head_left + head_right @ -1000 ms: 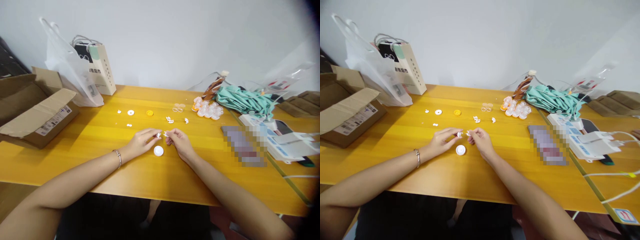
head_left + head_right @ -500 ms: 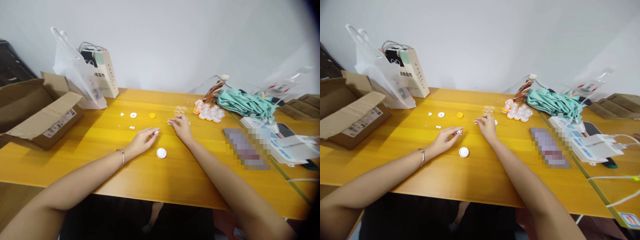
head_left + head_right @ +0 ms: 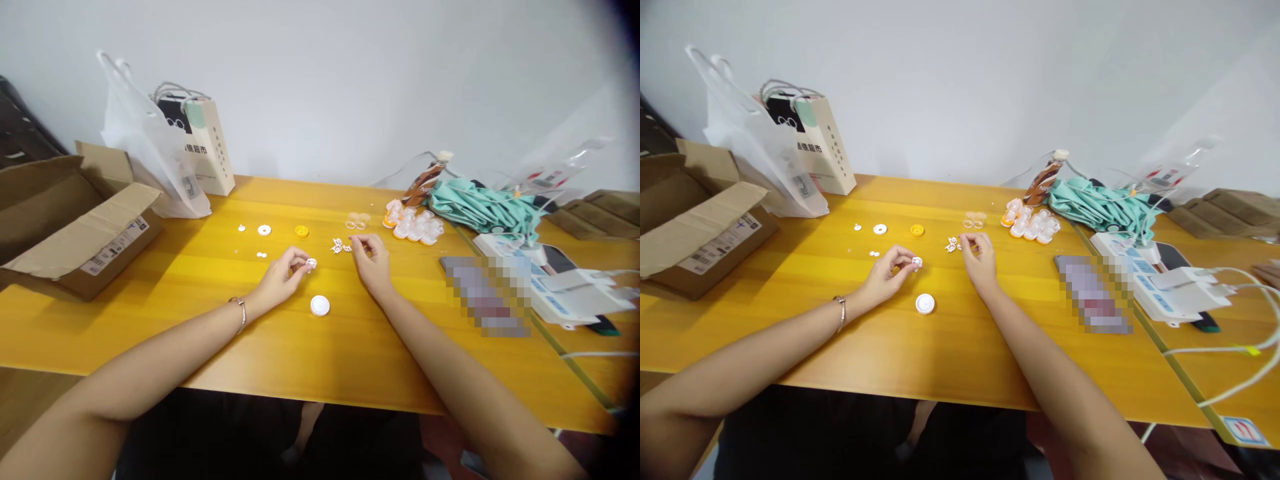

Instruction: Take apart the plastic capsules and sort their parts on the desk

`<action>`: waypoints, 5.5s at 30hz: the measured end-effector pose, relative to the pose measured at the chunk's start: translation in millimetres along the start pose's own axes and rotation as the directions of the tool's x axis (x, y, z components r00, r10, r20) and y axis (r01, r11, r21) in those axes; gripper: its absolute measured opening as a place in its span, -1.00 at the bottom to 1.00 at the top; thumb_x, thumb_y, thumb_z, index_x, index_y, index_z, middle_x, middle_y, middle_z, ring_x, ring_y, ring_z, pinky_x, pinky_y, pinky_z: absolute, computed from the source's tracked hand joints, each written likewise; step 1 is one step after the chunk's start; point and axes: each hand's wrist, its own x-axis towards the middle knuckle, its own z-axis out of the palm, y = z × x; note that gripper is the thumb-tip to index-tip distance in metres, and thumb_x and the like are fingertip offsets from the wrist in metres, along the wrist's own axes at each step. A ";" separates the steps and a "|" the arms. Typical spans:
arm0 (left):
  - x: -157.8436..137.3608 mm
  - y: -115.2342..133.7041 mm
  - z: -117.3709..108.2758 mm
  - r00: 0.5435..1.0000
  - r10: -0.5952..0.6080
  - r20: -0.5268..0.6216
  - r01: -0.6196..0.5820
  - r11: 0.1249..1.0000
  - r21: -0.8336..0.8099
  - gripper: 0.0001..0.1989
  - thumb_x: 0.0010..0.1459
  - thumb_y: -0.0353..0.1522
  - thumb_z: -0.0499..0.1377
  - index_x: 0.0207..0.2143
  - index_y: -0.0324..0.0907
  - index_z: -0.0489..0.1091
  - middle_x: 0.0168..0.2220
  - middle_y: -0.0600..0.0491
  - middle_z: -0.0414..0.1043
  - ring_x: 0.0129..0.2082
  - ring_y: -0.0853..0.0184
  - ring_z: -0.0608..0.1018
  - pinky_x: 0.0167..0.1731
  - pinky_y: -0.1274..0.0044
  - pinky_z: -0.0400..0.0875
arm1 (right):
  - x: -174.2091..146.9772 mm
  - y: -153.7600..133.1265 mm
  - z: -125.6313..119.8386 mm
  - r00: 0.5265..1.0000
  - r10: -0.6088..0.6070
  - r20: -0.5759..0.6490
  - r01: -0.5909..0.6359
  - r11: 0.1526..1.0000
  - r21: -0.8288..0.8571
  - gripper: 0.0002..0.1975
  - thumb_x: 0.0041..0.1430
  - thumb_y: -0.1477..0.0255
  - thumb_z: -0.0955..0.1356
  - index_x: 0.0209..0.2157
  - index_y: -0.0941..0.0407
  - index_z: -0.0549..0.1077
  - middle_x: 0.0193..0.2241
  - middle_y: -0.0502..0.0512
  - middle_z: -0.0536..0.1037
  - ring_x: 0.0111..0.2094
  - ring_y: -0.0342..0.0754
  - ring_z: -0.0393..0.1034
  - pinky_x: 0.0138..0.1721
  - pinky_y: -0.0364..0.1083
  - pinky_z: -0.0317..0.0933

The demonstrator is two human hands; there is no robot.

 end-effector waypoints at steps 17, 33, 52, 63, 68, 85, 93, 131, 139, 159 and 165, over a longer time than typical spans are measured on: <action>-5.5 4.5 -1.7 0.963 0.271 0.000 -0.269 0.954 0.133 -0.80 0.14 -0.39 0.11 -0.16 -0.20 0.39 -0.29 0.01 0.46 -0.34 0.43 0.49 -0.25 0.54 0.43 | -50.9 -43.8 12.0 0.844 0.223 0.488 -0.476 0.731 0.490 -0.81 -0.09 0.31 0.42 -0.44 0.12 0.44 -0.48 -0.02 0.53 -0.46 -0.19 0.40 -0.28 -0.13 0.31; -7.1 13.9 -8.8 0.876 0.459 0.148 -0.479 0.796 0.370 -0.73 0.19 -0.43 0.06 -0.03 -0.22 0.29 -0.22 -0.05 0.46 -0.24 0.36 0.48 -0.20 0.46 0.43 | -48.1 -48.7 7.3 0.859 0.188 0.477 -0.418 0.795 0.440 -0.83 -0.05 0.31 0.39 -0.45 0.13 0.47 -0.48 0.00 0.55 -0.43 -0.16 0.42 -0.24 -0.12 0.31; -10.4 13.6 -4.8 0.830 0.526 0.184 -0.536 0.660 0.527 -0.76 0.19 -0.46 0.04 -0.08 -0.20 0.31 -0.24 -0.04 0.47 -0.33 0.37 0.49 -0.28 0.48 0.43 | -52.3 -54.9 8.4 0.861 0.311 0.402 -0.466 0.798 0.381 -0.86 -0.16 0.35 0.40 -0.51 0.13 0.49 -0.46 0.06 0.59 -0.42 -0.05 0.48 -0.24 -0.02 0.38; -11.0 8.9 -3.0 0.833 0.516 0.199 -0.532 0.649 0.544 -0.72 0.17 -0.47 0.07 -0.04 -0.20 0.28 -0.32 -0.02 0.47 -0.37 0.37 0.50 -0.32 0.49 0.45 | -50.1 -47.6 8.9 0.816 0.356 0.455 -0.547 0.730 0.409 -0.85 -0.16 0.35 0.41 -0.52 0.13 0.49 -0.49 0.04 0.58 -0.49 -0.09 0.47 -0.30 -0.05 0.38; -8.5 16.4 -3.2 0.902 0.417 0.112 -0.431 0.852 0.298 -0.74 0.16 -0.45 0.09 -0.07 -0.19 0.32 -0.22 -0.04 0.47 -0.27 0.38 0.51 -0.25 0.52 0.47 | -46.7 -47.6 5.8 0.748 0.417 0.516 -0.649 0.624 0.436 -0.81 -0.16 0.31 0.42 -0.51 0.15 0.47 -0.56 0.01 0.56 -0.54 -0.14 0.45 -0.36 -0.10 0.39; -8.8 12.5 0.1 0.976 0.189 0.107 -0.198 0.977 0.076 -0.77 0.10 -0.41 0.15 -0.14 -0.20 0.36 -0.21 -0.01 0.49 -0.25 0.39 0.54 -0.19 0.53 0.49 | -47.0 -49.8 -0.7 0.882 0.205 0.423 -0.341 0.899 0.275 -0.87 -0.04 0.34 0.37 -0.46 0.10 0.40 -0.48 0.02 0.53 -0.44 -0.13 0.41 -0.32 -0.11 0.29; -13.0 6.3 1.1 0.975 0.210 0.071 -0.220 0.959 0.181 -0.72 0.09 -0.40 0.15 -0.11 -0.18 0.33 -0.21 0.00 0.50 -0.26 0.37 0.56 -0.21 0.53 0.49 | -45.4 -47.0 9.2 0.718 0.420 0.555 -0.664 0.653 0.364 -0.77 -0.11 0.31 0.40 -0.52 0.12 0.28 -0.65 -0.08 0.44 -0.63 -0.23 0.28 -0.53 -0.20 0.20; -3.8 10.6 -3.4 0.986 0.122 0.116 -0.138 0.980 0.144 -0.88 0.11 -0.42 0.13 -0.26 -0.20 0.34 -0.40 0.08 0.35 -0.40 0.45 0.42 -0.37 0.59 0.37 | -48.5 -51.1 15.9 0.883 0.076 0.463 -0.240 0.921 0.308 -0.83 0.03 0.30 0.35 -0.36 0.10 0.38 -0.42 0.03 0.49 -0.38 -0.14 0.38 -0.27 -0.11 0.27; -5.0 9.7 -4.5 0.988 0.125 0.095 -0.139 0.977 0.160 -0.72 0.11 -0.28 0.15 -0.13 -0.18 0.29 -0.25 0.00 0.39 -0.28 0.37 0.45 -0.25 0.48 0.41 | 4.6 11.9 -28.0 0.951 0.303 0.064 -0.309 0.916 0.257 -0.77 -0.05 0.29 0.37 -0.33 0.12 0.45 -0.37 0.07 0.53 -0.41 -0.13 0.39 -0.32 -0.10 0.29; -7.4 18.7 -8.2 0.837 0.114 0.535 -0.329 0.887 0.324 -0.68 0.05 -0.19 0.17 -0.16 -0.13 0.30 -0.25 0.02 0.35 -0.24 0.29 0.39 -0.22 0.46 0.28 | 28.0 67.4 -45.3 0.985 0.061 0.160 0.011 0.909 -0.417 -0.65 0.05 0.23 0.27 -0.23 0.16 0.49 -0.55 0.02 0.24 -0.42 -0.05 0.20 -0.28 -0.03 0.17; -6.1 18.8 -8.3 0.887 0.068 0.457 -0.238 0.915 0.325 -0.71 0.07 -0.22 0.17 -0.17 -0.14 0.29 -0.26 0.03 0.34 -0.24 0.30 0.38 -0.23 0.47 0.28 | 24.1 52.0 -45.4 0.996 0.056 0.076 -0.021 0.917 -0.399 -0.70 0.03 0.24 0.31 -0.28 0.15 0.48 -0.50 0.02 0.23 -0.43 -0.06 0.19 -0.29 -0.04 0.16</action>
